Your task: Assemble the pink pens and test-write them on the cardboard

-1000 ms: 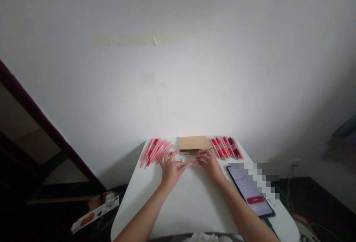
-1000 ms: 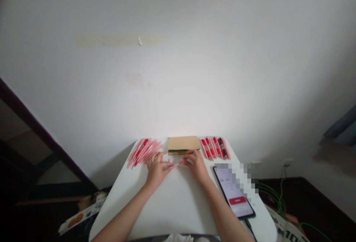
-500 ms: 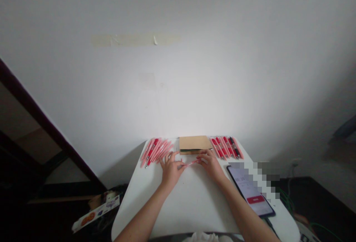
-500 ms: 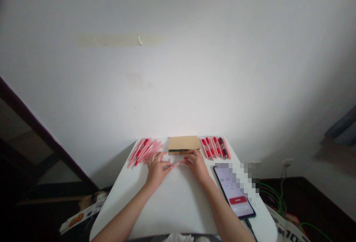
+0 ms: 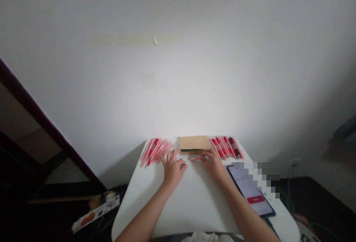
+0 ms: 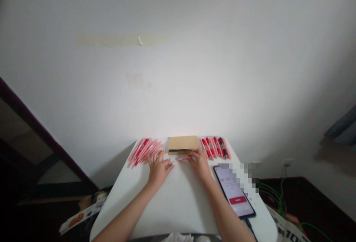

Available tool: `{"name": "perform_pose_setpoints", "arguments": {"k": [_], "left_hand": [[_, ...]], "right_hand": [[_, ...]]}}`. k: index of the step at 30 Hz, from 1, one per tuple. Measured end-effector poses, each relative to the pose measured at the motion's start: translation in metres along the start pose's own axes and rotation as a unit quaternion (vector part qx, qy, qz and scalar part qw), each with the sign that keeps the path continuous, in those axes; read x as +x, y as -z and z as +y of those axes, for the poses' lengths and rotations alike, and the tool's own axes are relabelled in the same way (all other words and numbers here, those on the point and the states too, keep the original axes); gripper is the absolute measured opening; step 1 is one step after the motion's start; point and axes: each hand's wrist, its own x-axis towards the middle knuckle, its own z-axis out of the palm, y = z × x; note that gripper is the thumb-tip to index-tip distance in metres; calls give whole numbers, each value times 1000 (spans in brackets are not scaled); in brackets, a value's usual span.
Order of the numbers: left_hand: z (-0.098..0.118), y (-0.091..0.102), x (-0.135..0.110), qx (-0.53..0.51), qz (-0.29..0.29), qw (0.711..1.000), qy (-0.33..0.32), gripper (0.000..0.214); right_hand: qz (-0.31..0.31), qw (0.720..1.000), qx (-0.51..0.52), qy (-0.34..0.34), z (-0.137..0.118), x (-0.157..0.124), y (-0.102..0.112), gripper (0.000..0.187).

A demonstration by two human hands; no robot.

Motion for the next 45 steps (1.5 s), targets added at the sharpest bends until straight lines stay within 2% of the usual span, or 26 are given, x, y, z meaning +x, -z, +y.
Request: {"name": "perform_pose_setpoints", "arguments": {"k": [19, 36, 45], "left_hand": [[1, -1, 3, 19, -5, 1000, 11, 5], [0, 6, 2, 17, -1, 999, 29, 3], [-12, 18, 4, 12, 21, 997, 71, 2]], "right_hand": [[-29, 999, -40, -9, -5, 0, 0, 9], [-41, 998, -52, 4, -23, -4, -5, 28], [-95, 993, -52, 38, -32, -3, -8, 17]]}}
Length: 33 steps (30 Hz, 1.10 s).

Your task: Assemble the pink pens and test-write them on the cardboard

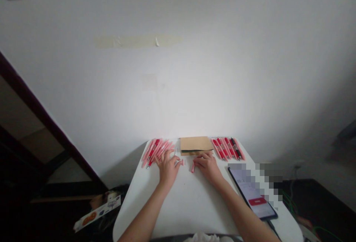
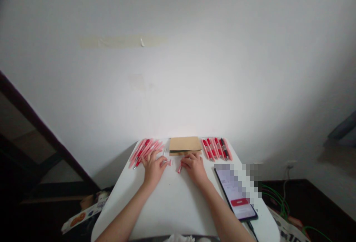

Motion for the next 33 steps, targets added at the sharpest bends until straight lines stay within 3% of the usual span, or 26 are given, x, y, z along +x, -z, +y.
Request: {"name": "perform_pose_setpoints", "arguments": {"k": [20, 26, 33], "left_hand": [[-8, -3, 1, -17, 3, 1000, 16, 4], [-10, -4, 1, -8, -1, 1000, 20, 7], [-11, -5, 0, -2, -7, 1000, 21, 8]], "right_hand": [[-41, 999, -10, 16, -10, -1, -7, 29], [-19, 1000, 4, 15, -7, -2, -2, 36], [-22, 1000, -11, -2, 7, -4, 3, 19]]}}
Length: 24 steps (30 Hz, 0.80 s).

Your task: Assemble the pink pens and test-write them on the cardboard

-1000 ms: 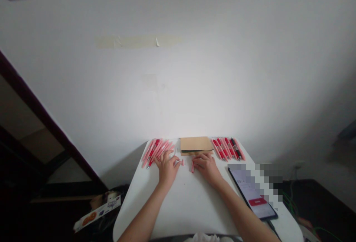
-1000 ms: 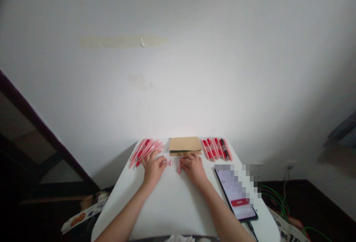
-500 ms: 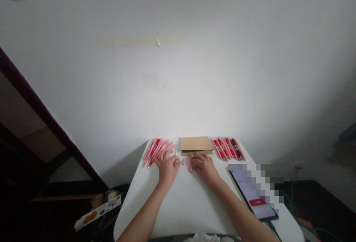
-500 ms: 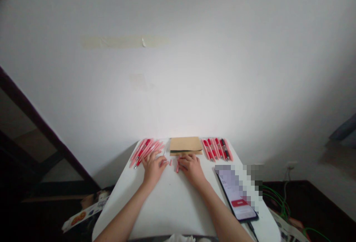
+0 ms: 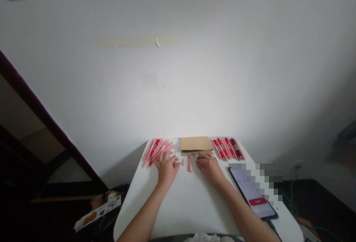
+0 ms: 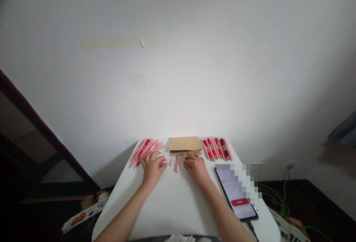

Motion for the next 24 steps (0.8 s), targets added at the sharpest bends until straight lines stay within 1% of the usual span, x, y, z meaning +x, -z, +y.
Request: {"name": "perform_pose_setpoints", "arguments": {"k": [7, 14, 20, 24], "left_hand": [[2, 1, -1, 3, -10, 1000, 1, 8], [-3, -2, -2, 59, 15, 998, 3, 25], [-4, -3, -2, 102, 21, 994, 29, 16], [-4, -3, -2, 118, 24, 992, 34, 16]], "right_hand": [[5, 1000, -1, -3, 4, 1, -3, 17], [18, 1000, 6, 4, 6, 1, -3, 16], [10, 1000, 5, 1, 9, 1, -5, 16], [10, 1000, 8, 5, 9, 1, -4, 16]]}}
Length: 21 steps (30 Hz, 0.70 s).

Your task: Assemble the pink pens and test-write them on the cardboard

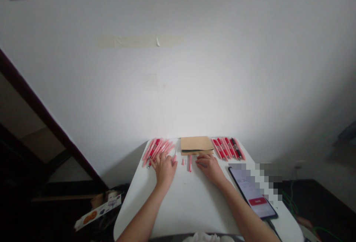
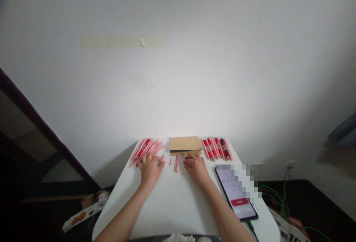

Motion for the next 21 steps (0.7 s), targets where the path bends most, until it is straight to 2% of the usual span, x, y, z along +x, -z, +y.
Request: {"name": "perform_pose_setpoints", "arguments": {"k": [9, 16, 21], "left_hand": [[1, -1, 1, 5, 37, 999, -5, 27], [0, 0, 4, -38, 82, 996, -3, 20], [-1, -1, 5, -97, 119, 987, -39, 10]], "right_hand": [[10, 1000, -2, 2, 0, 0, -1, 16], [5, 1000, -4, 1, 1, -1, -1, 15], [30, 999, 23, 6, -2, -1, -1, 16]]}}
